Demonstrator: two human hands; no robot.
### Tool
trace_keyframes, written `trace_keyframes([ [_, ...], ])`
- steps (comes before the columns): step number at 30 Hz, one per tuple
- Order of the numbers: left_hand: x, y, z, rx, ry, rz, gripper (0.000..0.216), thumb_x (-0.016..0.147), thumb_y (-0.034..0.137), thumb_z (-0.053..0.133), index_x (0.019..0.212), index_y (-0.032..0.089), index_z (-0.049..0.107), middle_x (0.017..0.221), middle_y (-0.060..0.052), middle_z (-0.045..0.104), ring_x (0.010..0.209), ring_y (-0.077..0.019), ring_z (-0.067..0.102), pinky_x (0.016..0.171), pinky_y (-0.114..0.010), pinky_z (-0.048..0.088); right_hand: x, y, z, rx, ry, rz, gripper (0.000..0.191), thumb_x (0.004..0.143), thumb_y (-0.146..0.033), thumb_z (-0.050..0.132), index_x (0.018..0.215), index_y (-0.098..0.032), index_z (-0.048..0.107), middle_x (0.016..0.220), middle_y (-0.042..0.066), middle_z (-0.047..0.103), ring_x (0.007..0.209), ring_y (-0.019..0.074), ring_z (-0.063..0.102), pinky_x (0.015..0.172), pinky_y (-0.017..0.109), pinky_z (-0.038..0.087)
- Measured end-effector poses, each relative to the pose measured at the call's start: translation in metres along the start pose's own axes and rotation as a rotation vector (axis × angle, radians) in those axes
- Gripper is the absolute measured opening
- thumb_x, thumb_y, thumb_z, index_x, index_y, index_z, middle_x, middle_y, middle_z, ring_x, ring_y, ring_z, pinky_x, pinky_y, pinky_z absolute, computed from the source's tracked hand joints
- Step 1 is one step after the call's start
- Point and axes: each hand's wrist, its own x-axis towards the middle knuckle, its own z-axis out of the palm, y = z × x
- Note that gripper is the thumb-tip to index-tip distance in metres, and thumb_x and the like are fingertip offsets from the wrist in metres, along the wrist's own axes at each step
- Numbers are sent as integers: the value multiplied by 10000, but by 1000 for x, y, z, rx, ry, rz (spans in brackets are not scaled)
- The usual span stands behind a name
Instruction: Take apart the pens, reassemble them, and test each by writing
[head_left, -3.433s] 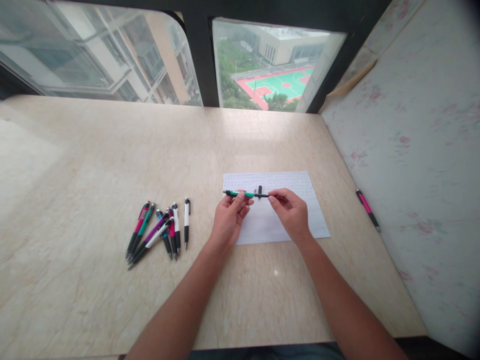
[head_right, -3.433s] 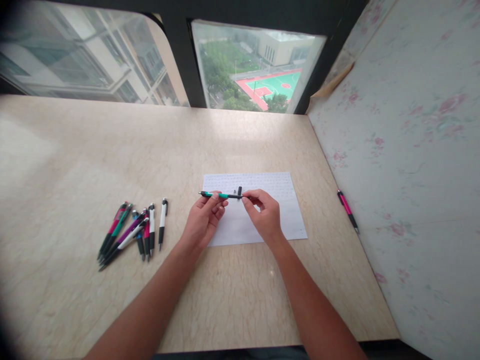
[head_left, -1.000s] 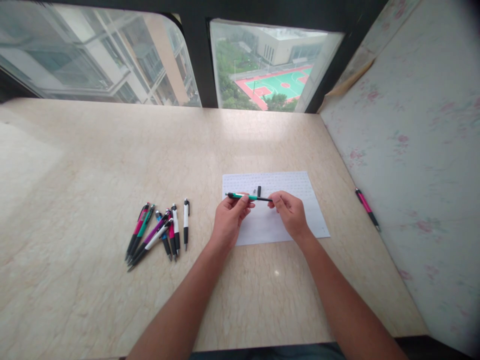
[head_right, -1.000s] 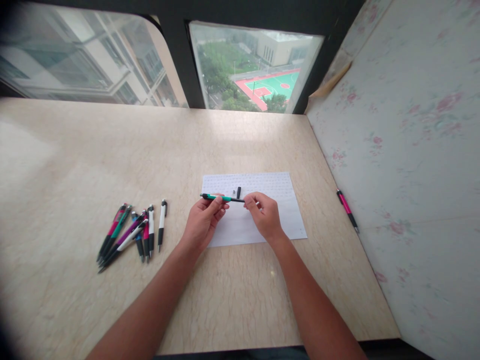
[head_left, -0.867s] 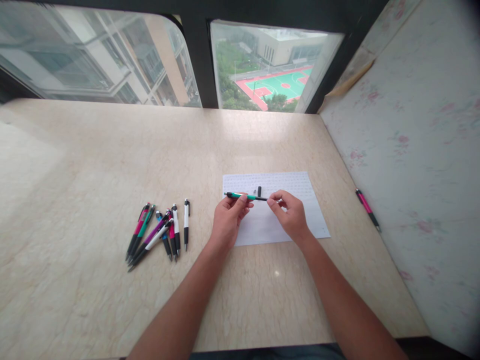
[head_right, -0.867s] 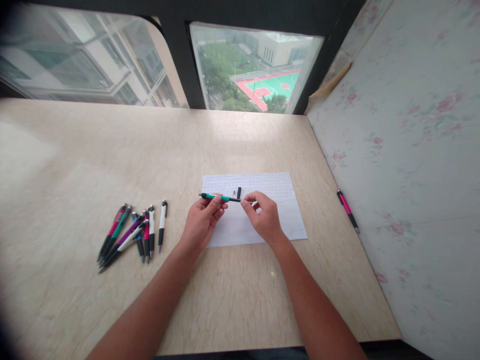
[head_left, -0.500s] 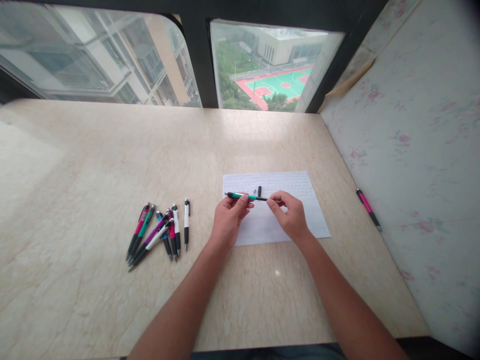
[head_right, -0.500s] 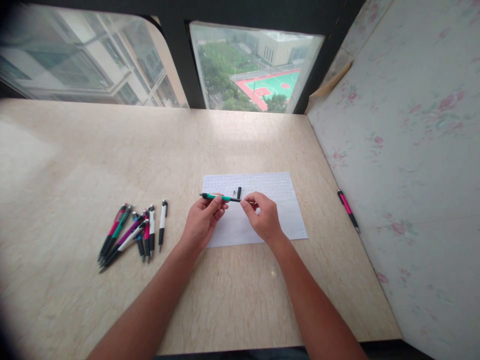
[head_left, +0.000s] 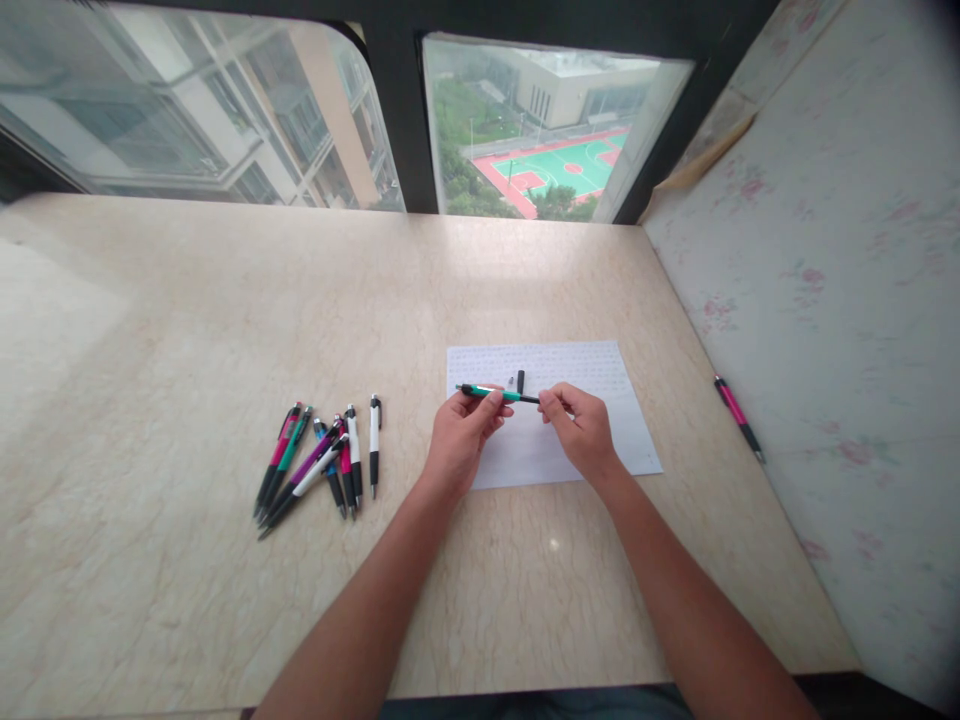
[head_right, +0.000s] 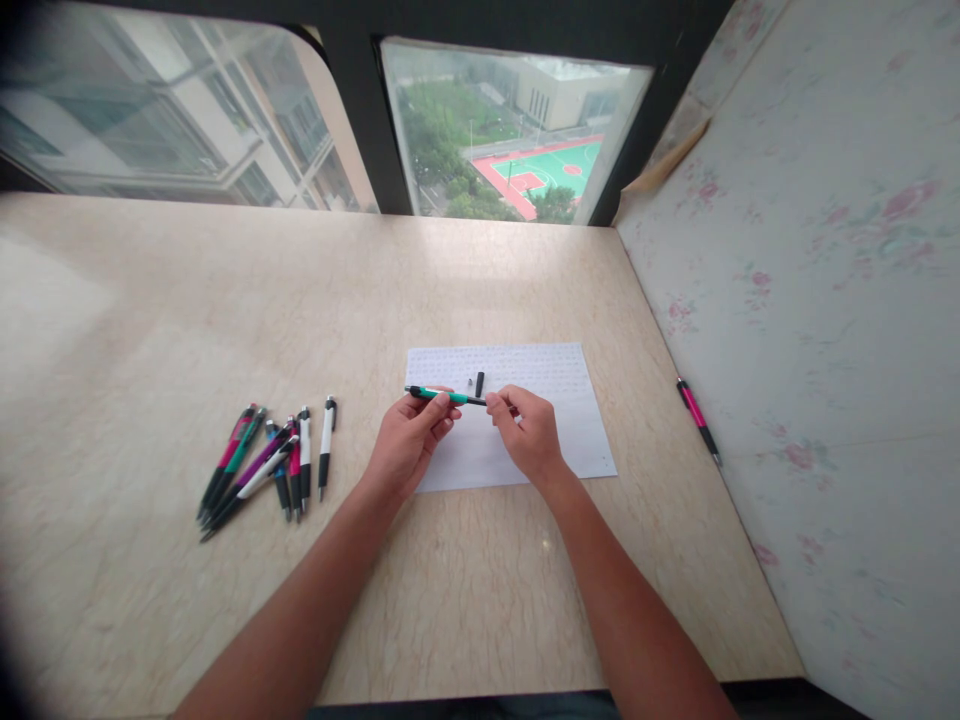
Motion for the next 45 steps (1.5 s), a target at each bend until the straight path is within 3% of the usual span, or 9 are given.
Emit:
trace_keyframes([
  [6, 0, -1, 0, 15, -14, 17, 294, 683, 330, 814, 876, 150, 684, 811, -32, 691, 694, -107, 630, 665, -234, 460, -1, 5, 0, 45, -59, 89, 493, 947, -509, 454, 577, -196, 547, 503, -9, 539, 487, 122, 498, 509, 257, 396],
  [10, 3, 3, -3, -34, 25, 35, 275, 701, 319, 800, 879, 146, 681, 833, -40, 699, 695, -100, 627, 650, -222, 457, 3, 13, -1, 148, -12, 86, 497, 996, -481, 309, 816, -180, 662, 757, 75, 695, 697, 185, 649, 580, 297, 493],
  [13, 8, 6, -8, -115, 100, 50, 264, 700, 311, 802, 844, 139, 664, 834, -42, 701, 678, -83, 614, 620, -201, 450, 8, 18, 1, -133, 2, -95, 353, 976, -384, 382, 1108, -193, 648, 1093, 116, 694, 1032, 251, 626, 820, 407, 523],
  [16, 12, 8, -12, -174, 144, 60, 256, 695, 291, 808, 826, 135, 653, 828, -39, 699, 672, -70, 605, 606, -179, 450, 10, 19, 9, -456, -76, -255, 369, 933, -316, 461, 1261, -205, 589, 1309, 127, 597, 1246, 295, 491, 1019, 495, 416],
  [23, 14, 5, -14, -209, 141, 28, 243, 722, 291, 788, 837, 129, 648, 841, -52, 702, 660, -71, 604, 593, -179, 455, 9, 17, 21, -626, -75, -272, 284, 932, -260, 492, 1160, -221, 657, 1213, 123, 647, 1200, 311, 508, 998, 501, 409],
  [27, 13, 6, -13, -215, 143, 33, 239, 713, 274, 795, 834, 132, 644, 832, -42, 701, 660, -65, 607, 593, -171, 461, 8, 20, 16, -418, 13, -225, 259, 909, -279, 535, 1123, -203, 658, 1154, 128, 665, 1122, 291, 557, 962, 477, 448],
  [30, 14, 7, -14, -234, 152, 28, 230, 710, 251, 795, 834, 124, 649, 823, -45, 701, 654, -65, 610, 580, -162, 464, 7, 20, 10, -15, 82, -61, 249, 892, -335, 563, 1095, -214, 644, 1096, 109, 674, 1004, 247, 616, 829, 409, 520],
  [36, 15, 7, -14, -248, 143, 23, 201, 727, 233, 781, 835, 116, 657, 814, -56, 702, 658, -72, 614, 571, -152, 465, 6, 11, 1, 747, -19, 239, 199, 889, -379, 549, 1005, -251, 647, 1066, 68, 705, 845, 173, 634, 676, 304, 503],
  [45, 12, 8, -12, -243, 137, 29, 202, 724, 236, 786, 827, 117, 660, 808, -54, 701, 657, -74, 612, 576, -159, 463, 6, 7, -1, 934, -37, 327, 182, 875, -354, 561, 972, -239, 663, 1030, 69, 734, 816, 166, 639, 684, 303, 491],
])
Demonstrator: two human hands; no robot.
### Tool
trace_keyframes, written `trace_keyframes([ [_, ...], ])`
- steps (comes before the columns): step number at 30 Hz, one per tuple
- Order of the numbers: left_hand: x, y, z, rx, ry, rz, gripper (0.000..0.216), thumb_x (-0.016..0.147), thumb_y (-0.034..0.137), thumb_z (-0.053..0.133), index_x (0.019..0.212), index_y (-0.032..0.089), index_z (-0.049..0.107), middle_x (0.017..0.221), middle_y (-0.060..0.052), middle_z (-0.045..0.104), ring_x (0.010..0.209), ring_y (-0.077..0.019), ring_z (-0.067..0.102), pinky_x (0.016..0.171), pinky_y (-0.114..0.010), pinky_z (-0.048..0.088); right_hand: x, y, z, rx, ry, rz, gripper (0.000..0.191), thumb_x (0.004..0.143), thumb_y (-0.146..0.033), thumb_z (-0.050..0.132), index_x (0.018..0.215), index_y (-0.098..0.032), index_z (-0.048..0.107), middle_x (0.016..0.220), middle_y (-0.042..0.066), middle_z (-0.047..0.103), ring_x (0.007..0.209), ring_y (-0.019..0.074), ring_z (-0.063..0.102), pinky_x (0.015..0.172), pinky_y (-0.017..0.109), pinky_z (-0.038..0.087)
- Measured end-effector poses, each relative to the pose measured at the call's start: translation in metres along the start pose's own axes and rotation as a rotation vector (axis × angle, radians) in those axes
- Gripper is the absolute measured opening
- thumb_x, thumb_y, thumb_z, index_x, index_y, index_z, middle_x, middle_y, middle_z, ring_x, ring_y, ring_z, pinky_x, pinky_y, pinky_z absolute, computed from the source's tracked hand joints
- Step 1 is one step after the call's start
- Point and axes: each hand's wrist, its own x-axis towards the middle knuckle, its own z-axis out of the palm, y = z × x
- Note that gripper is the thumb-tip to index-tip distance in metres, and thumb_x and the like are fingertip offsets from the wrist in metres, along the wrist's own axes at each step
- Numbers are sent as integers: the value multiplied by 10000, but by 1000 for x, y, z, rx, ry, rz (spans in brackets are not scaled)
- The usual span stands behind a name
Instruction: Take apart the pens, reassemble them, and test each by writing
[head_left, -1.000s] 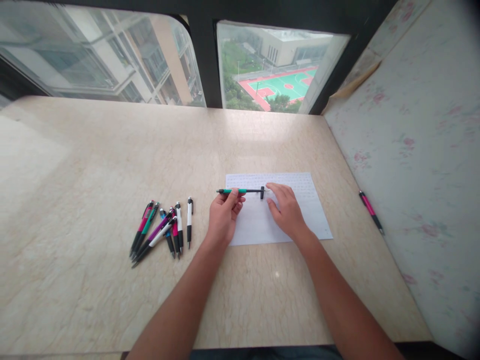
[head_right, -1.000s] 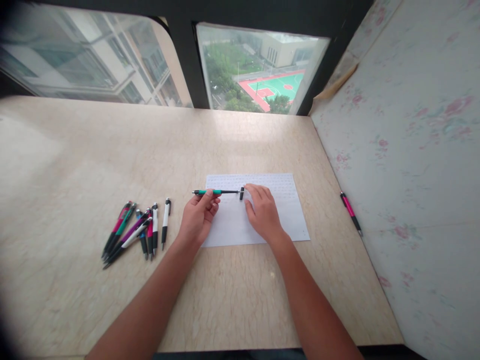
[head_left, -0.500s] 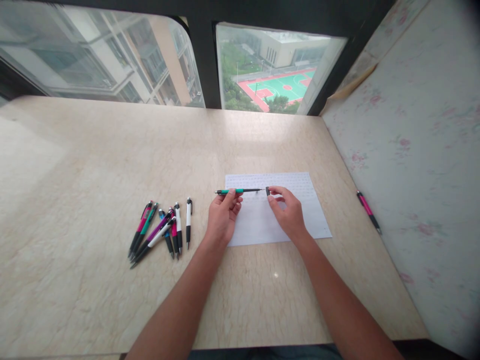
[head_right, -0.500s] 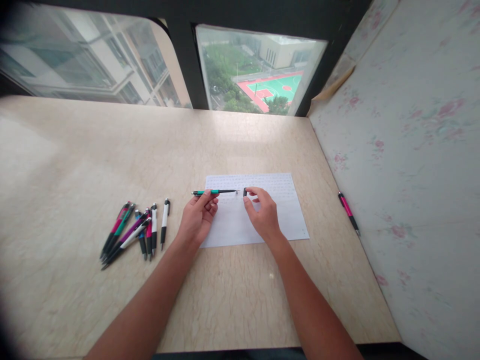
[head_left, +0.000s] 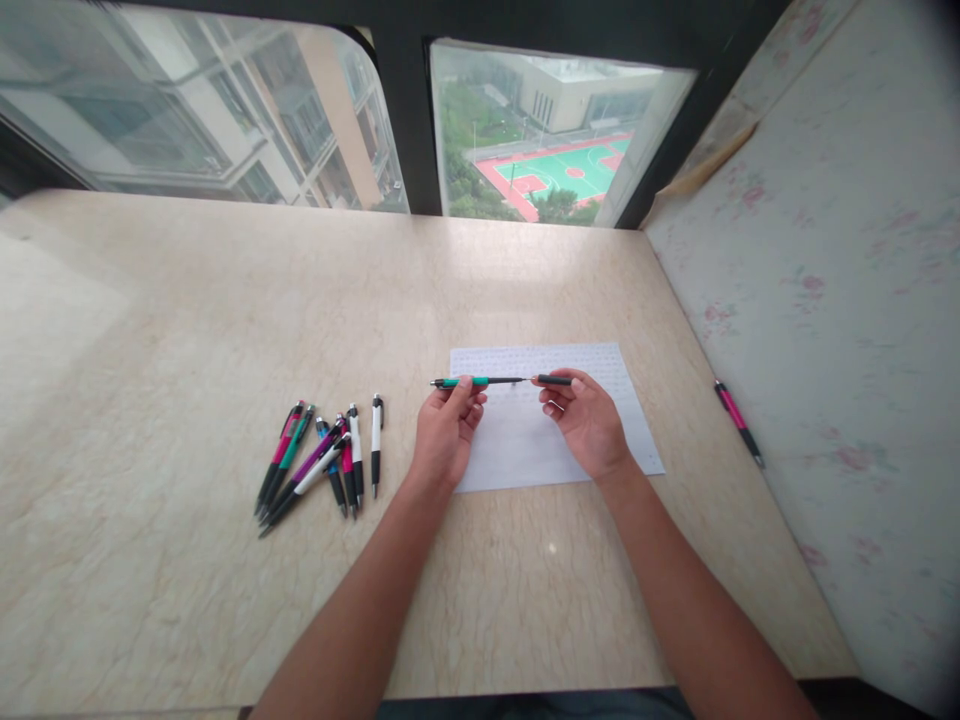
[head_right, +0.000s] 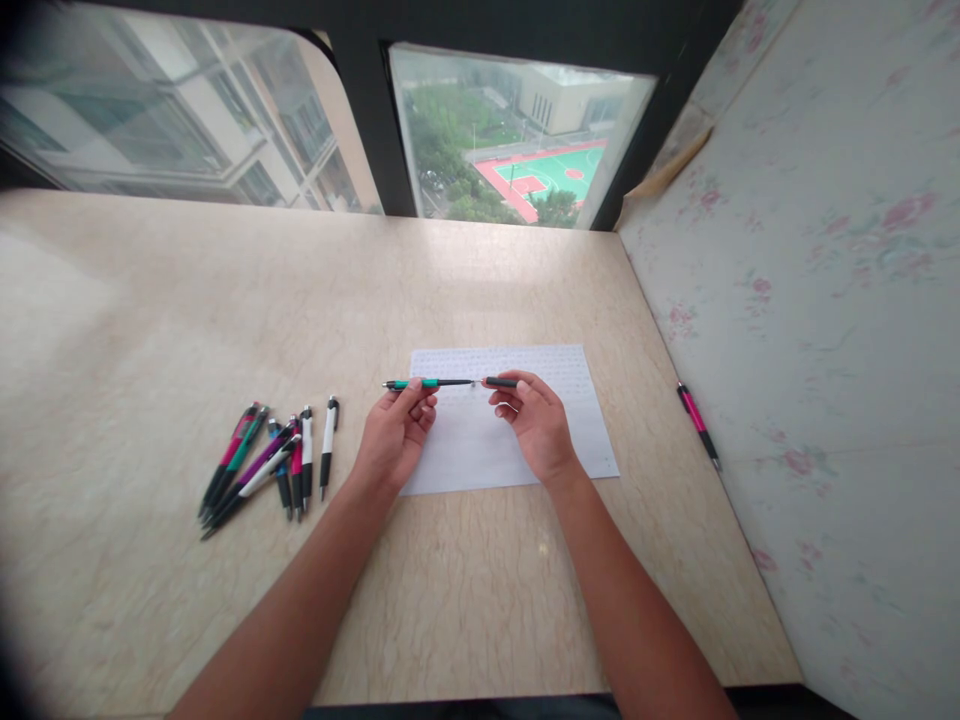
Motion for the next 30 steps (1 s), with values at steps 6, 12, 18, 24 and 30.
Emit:
trace_keyframes([
  [6, 1, -1, 0, 6, -3, 5, 204, 718, 239, 790, 818, 117, 661, 808, -56, 700, 658, -76, 611, 580, -162, 462, -1, -1, 2, -2, -28, -8, 182, 888, -345, 558, 977, -240, 676, 1041, 70, 735, 821, 162, 642, 679, 296, 487],
  [12, 1, -3, -1, 22, -14, 3, 225, 708, 248, 799, 833, 117, 665, 821, -53, 698, 671, -77, 620, 578, -154, 463, -1, -1, 3, 11, -43, -11, 173, 887, -324, 576, 976, -235, 695, 1039, 69, 734, 817, 156, 641, 666, 279, 473],
  [18, -1, -7, 1, 29, -25, -17, 222, 708, 252, 801, 831, 121, 671, 813, -44, 691, 675, -74, 623, 584, -147, 471, -2, 0, 5, 4, -67, 8, 176, 892, -333, 573, 977, -235, 691, 1039, 67, 730, 823, 161, 645, 662, 281, 470],
  [24, -1, -5, 2, 9, -24, -42, 199, 714, 242, 795, 809, 120, 669, 802, -47, 689, 666, -70, 618, 579, -142, 477, -1, 1, 3, -16, -68, 14, 191, 886, -362, 574, 980, -238, 685, 1030, 67, 722, 826, 168, 640, 669, 296, 479],
  [30, 0, -6, 0, 6, -36, -42, 207, 716, 245, 795, 824, 121, 670, 809, -45, 690, 674, -71, 621, 583, -139, 481, -1, 1, 3, -45, -57, 13, 211, 868, -382, 588, 987, -233, 679, 1026, 69, 716, 823, 175, 637, 668, 306, 489],
])
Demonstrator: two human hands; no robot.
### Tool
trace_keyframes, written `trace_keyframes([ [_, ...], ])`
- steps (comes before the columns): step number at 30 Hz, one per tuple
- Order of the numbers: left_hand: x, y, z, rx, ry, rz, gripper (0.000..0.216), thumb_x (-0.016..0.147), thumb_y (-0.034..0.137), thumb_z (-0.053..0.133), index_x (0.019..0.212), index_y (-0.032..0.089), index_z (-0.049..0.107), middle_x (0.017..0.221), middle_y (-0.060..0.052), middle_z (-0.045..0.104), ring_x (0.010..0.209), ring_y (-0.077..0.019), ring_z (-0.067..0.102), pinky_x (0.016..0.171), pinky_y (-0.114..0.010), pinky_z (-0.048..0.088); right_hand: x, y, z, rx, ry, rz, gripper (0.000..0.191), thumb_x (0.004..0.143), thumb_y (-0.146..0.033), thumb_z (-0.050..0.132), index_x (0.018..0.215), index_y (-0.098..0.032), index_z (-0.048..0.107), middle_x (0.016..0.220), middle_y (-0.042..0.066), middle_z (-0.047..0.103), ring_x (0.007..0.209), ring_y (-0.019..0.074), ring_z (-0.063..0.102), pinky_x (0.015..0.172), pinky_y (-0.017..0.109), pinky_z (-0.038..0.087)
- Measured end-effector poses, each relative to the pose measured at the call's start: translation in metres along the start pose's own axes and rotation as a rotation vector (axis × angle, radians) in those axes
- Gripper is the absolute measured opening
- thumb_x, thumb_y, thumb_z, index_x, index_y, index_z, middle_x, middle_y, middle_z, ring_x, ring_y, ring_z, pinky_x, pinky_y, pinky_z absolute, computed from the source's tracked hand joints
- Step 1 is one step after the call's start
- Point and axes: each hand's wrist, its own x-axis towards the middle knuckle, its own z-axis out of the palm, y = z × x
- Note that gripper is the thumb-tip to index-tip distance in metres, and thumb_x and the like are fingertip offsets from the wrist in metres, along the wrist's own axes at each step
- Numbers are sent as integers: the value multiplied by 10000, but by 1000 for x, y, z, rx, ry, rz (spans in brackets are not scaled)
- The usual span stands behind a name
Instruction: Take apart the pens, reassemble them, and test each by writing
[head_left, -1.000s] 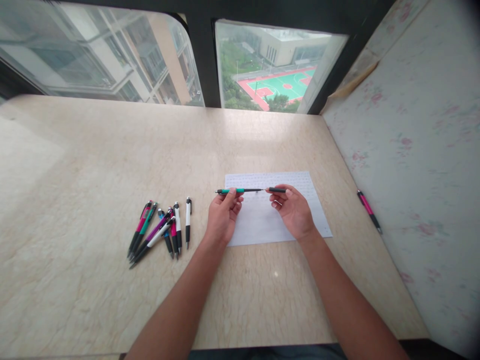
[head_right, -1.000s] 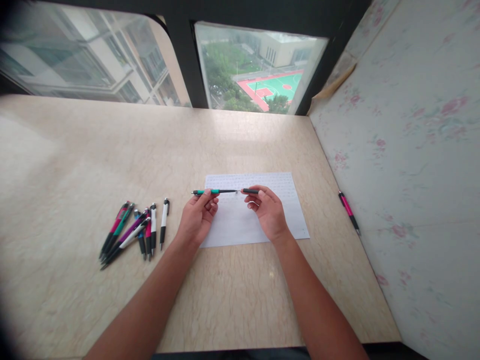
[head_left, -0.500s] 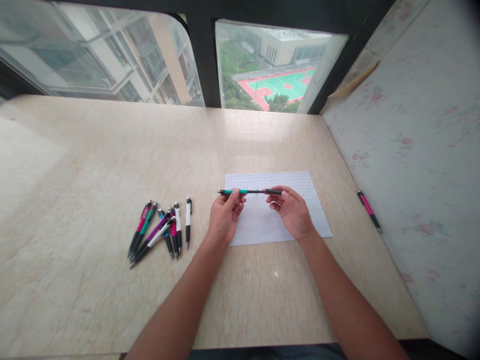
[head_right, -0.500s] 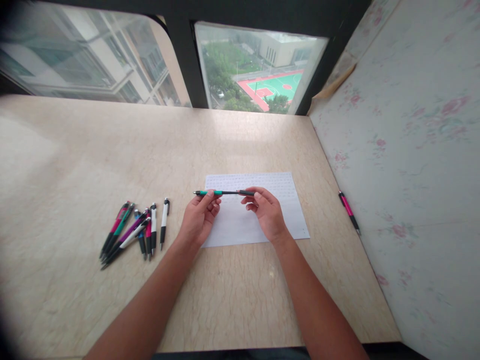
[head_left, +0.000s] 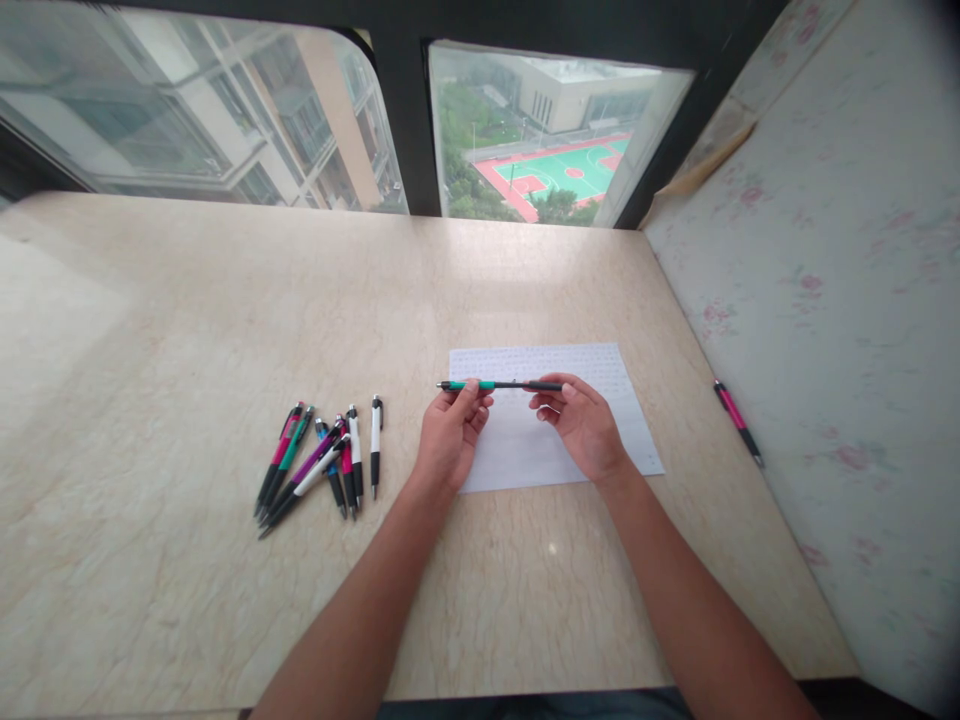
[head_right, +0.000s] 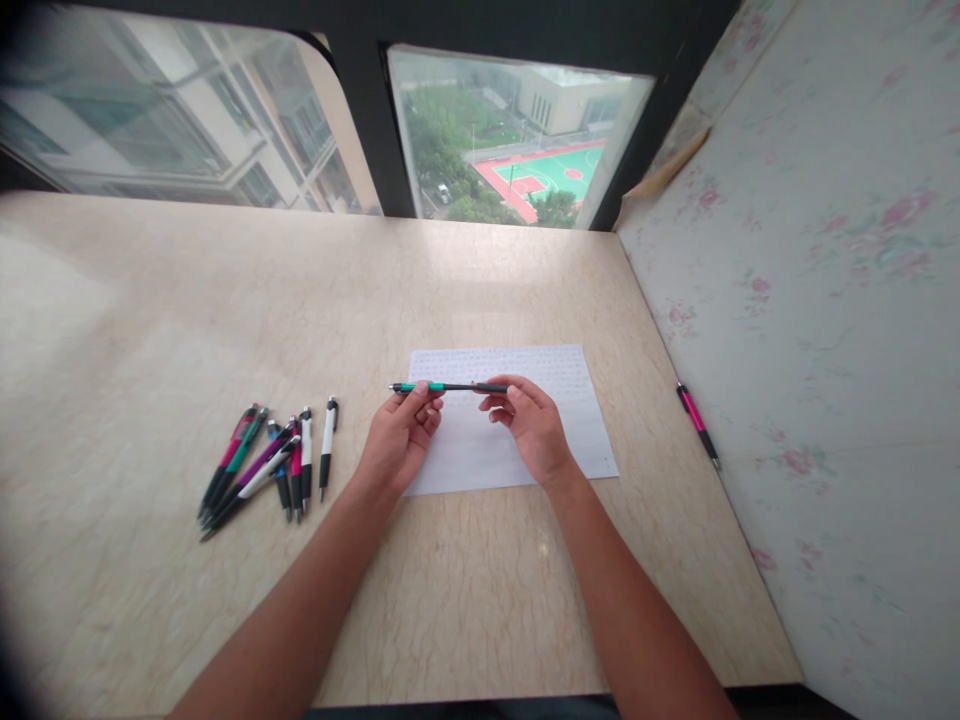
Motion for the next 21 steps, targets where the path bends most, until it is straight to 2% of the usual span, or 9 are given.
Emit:
trace_keyframes([
  [21, -9, -6, 5, 26, -49, -21, 246, 711, 276, 807, 837, 125, 660, 780, -25, 671, 671, -71, 613, 606, -160, 473, -3, 4, 8, -50, -34, 19, 244, 875, -431, 591, 984, -232, 679, 994, 66, 715, 831, 181, 654, 675, 311, 494],
])
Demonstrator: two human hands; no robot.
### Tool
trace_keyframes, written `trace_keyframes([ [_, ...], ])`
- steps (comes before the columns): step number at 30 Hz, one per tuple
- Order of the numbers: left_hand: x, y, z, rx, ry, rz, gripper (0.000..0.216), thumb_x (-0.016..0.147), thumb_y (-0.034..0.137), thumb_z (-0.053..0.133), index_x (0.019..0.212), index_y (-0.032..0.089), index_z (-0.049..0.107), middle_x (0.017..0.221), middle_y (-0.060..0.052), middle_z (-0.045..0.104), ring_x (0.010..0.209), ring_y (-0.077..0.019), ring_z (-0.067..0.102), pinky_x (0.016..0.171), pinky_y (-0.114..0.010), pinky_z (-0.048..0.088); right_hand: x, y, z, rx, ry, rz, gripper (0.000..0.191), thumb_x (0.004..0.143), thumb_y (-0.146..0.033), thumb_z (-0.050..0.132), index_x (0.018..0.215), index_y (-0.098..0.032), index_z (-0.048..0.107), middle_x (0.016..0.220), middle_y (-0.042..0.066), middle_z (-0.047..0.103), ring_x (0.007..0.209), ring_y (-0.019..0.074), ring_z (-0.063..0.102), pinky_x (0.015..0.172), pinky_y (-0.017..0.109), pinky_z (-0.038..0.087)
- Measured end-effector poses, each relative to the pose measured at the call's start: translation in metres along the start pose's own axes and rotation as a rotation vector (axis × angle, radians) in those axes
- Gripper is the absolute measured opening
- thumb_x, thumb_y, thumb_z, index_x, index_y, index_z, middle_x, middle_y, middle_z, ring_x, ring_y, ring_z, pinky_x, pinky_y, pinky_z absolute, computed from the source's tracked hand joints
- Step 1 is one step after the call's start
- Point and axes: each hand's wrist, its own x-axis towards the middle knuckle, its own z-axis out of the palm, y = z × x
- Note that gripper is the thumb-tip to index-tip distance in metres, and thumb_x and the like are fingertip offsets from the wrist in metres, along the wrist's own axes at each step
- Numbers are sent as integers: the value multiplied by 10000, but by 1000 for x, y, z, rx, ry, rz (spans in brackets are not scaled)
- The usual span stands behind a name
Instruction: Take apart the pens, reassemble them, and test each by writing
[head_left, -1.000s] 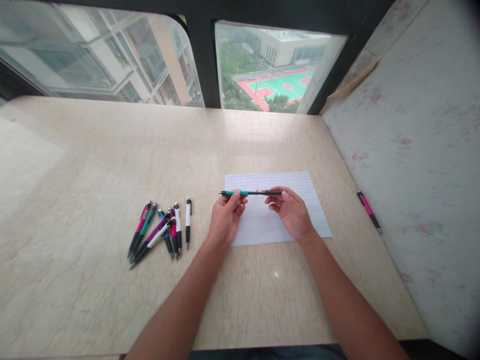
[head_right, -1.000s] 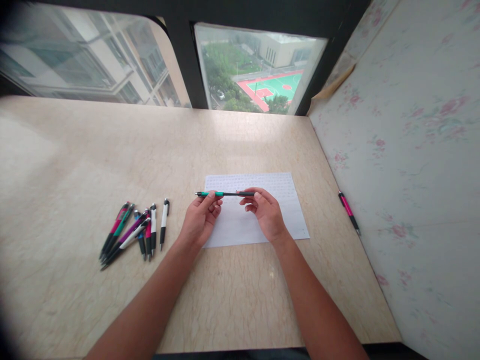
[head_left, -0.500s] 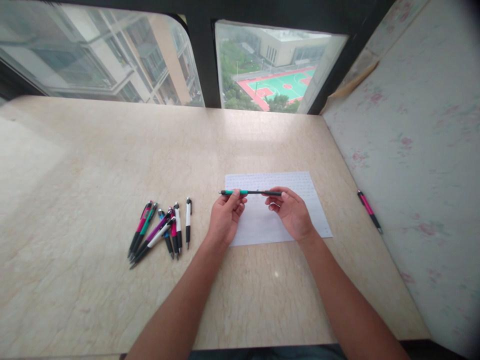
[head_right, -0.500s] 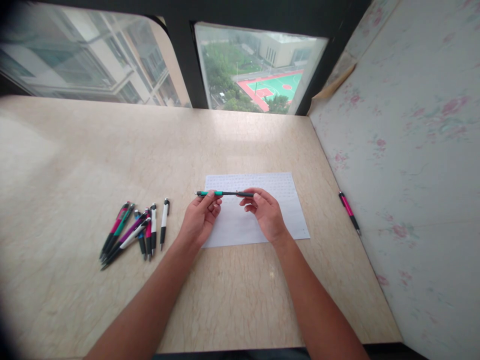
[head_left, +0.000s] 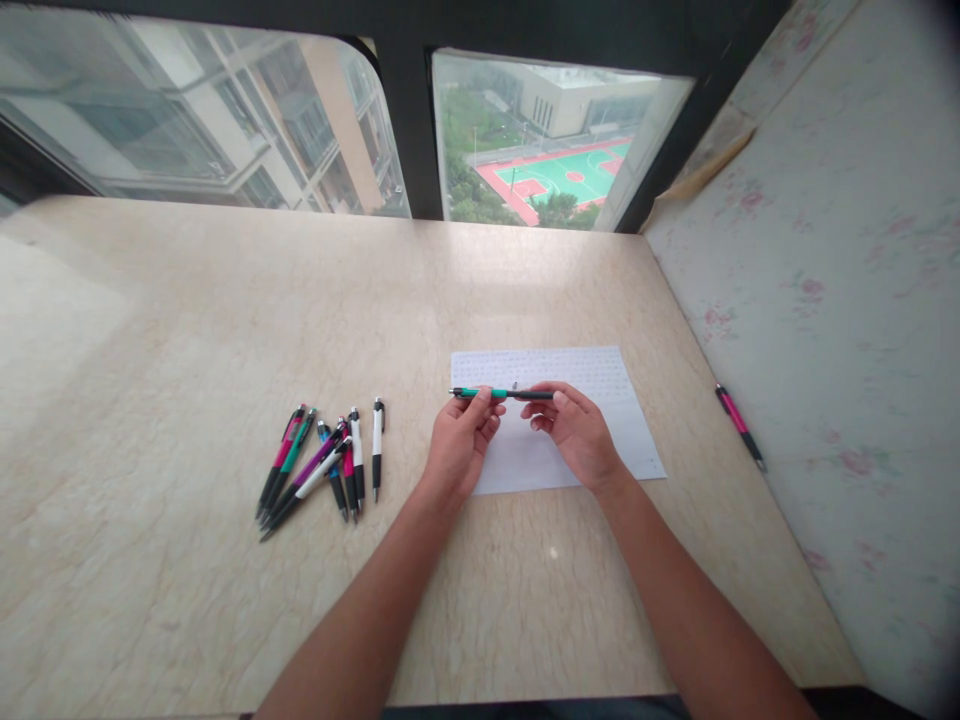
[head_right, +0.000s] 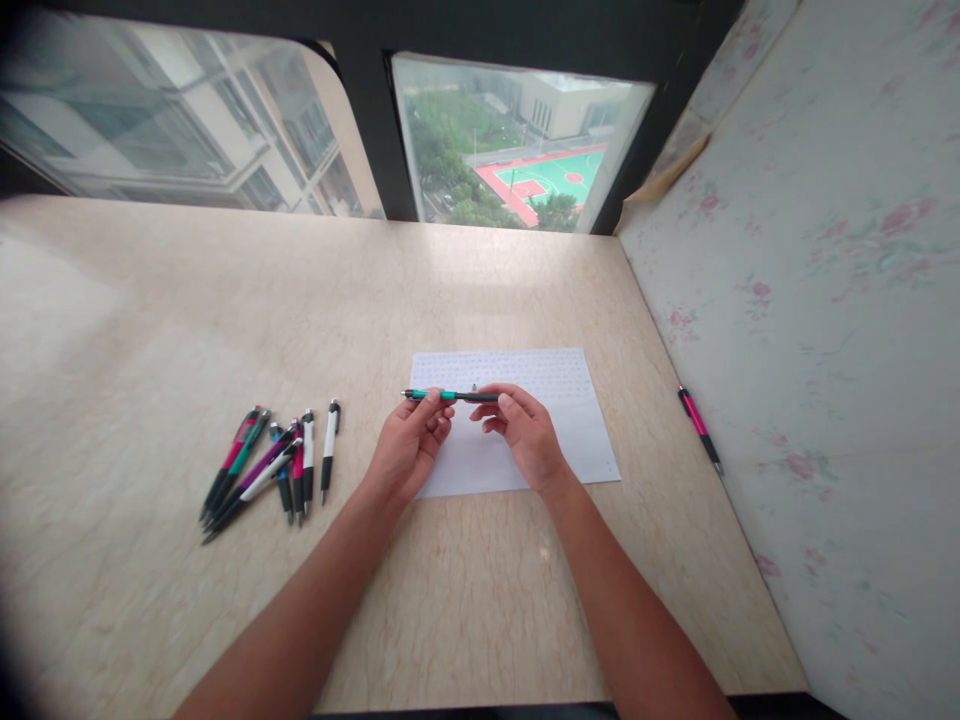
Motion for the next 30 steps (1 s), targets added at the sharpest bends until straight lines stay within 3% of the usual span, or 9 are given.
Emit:
trace_keyframes([
  [9, 1, -1, -2, -9, 18, -3, 230, 719, 266, 801, 837, 124, 665, 779, -28, 668, 672, -69, 612, 594, -151, 474, -3, 0, 6, -309, 81, -201, 257, 928, -426, 537, 1023, -235, 678, 899, 53, 702, 793, 181, 656, 672, 330, 505],
  [16, -4, -6, 3, 29, 0, -28, 283, 689, 292, 825, 853, 131, 659, 805, -40, 682, 687, -82, 622, 611, -177, 483, -1, 6, 7, -405, 114, -189, 195, 855, -394, 649, 968, -239, 678, 851, 34, 700, 743, 175, 656, 677, 337, 533],
  [20, -3, -4, 2, 24, -3, -9, 260, 704, 279, 813, 855, 128, 664, 807, -39, 682, 690, -79, 622, 620, -173, 480, 1, 9, 2, -462, 106, -192, 225, 826, -366, 689, 1016, -247, 666, 985, 51, 710, 826, 184, 665, 748, 353, 540],
  [23, 1, 3, -2, -8, 23, 33, 233, 714, 268, 801, 842, 129, 665, 811, -36, 685, 693, -80, 624, 613, -171, 475, 2, 8, -4, -620, 99, -266, 273, 827, -350, 686, 1084, -263, 650, 1013, 56, 715, 834, 192, 653, 728, 353, 531],
  [26, 5, 9, -5, -32, 49, 67, 229, 714, 264, 800, 835, 130, 661, 822, -40, 695, 681, -75, 622, 601, -169, 466, 7, 8, -6, -860, 131, -359, 192, 864, -349, 628, 1028, -262, 680, 921, 53, 703, 739, 189, 614, 677, 350, 502],
  [30, 7, 11, -6, -41, 74, 71, 237, 709, 269, 803, 833, 133, 653, 817, -40, 700, 673, -74, 622, 589, -167, 460, 19, 11, -2, -1135, 145, -379, 253, 869, -354, 610, 1095, -265, 680, 865, 60, 657, 702, 197, 573, 707, 364, 481],
])
